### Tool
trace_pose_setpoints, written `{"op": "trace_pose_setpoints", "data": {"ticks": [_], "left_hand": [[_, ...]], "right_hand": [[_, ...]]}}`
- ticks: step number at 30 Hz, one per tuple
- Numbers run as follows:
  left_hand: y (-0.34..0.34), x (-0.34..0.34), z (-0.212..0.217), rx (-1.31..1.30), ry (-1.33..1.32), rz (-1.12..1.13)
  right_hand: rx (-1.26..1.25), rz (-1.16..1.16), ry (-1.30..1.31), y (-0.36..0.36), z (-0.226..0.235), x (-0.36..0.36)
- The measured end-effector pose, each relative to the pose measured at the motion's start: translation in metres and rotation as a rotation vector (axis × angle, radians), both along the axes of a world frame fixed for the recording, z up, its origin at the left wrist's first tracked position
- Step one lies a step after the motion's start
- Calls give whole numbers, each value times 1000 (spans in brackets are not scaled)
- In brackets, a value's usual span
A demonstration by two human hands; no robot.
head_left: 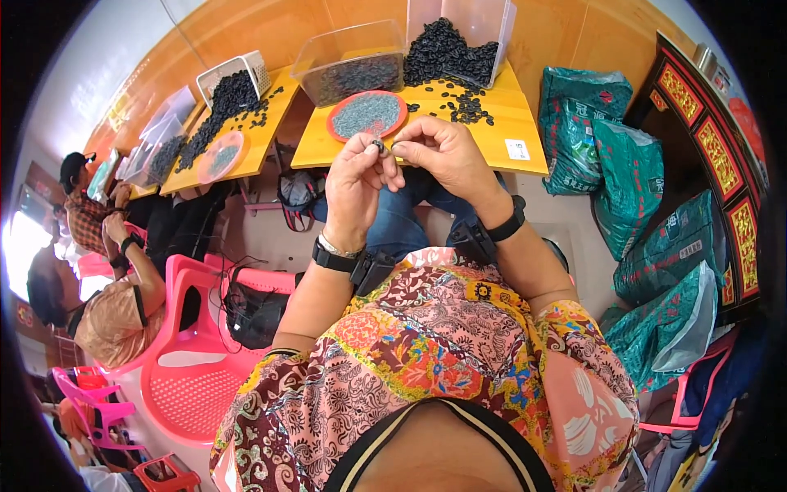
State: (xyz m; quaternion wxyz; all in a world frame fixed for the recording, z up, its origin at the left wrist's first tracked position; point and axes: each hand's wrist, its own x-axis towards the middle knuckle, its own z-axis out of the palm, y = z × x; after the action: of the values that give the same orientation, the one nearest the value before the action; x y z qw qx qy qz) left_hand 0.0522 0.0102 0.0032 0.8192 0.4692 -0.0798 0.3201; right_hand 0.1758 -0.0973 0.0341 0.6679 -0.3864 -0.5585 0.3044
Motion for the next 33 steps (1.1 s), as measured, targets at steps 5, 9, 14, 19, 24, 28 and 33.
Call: {"op": "trace_pose_setpoints", "data": {"ticks": [5, 9, 14, 19, 24, 28, 33], "left_hand": [[-5, 2, 3, 53, 89, 112], [-4, 2, 3, 47, 104, 119], [-4, -1, 4, 99, 196, 237], [-11, -2, 7, 153, 259, 295], [-15, -3, 10, 216, 317, 351], [-14, -3, 9, 248, 343, 356], [-13, -2, 7, 259, 376, 357]], "right_hand": [[-87, -57, 0, 6, -6, 6], [-104, -75, 41, 9, -7, 11], [-190, 69, 220, 9, -11, 23], [-217, 148, 320, 9, -12, 27], [-223, 164, 329, 10, -14, 28], [-203, 53, 200, 7, -8, 22], [-149, -96, 37, 4, -3, 11]]}}
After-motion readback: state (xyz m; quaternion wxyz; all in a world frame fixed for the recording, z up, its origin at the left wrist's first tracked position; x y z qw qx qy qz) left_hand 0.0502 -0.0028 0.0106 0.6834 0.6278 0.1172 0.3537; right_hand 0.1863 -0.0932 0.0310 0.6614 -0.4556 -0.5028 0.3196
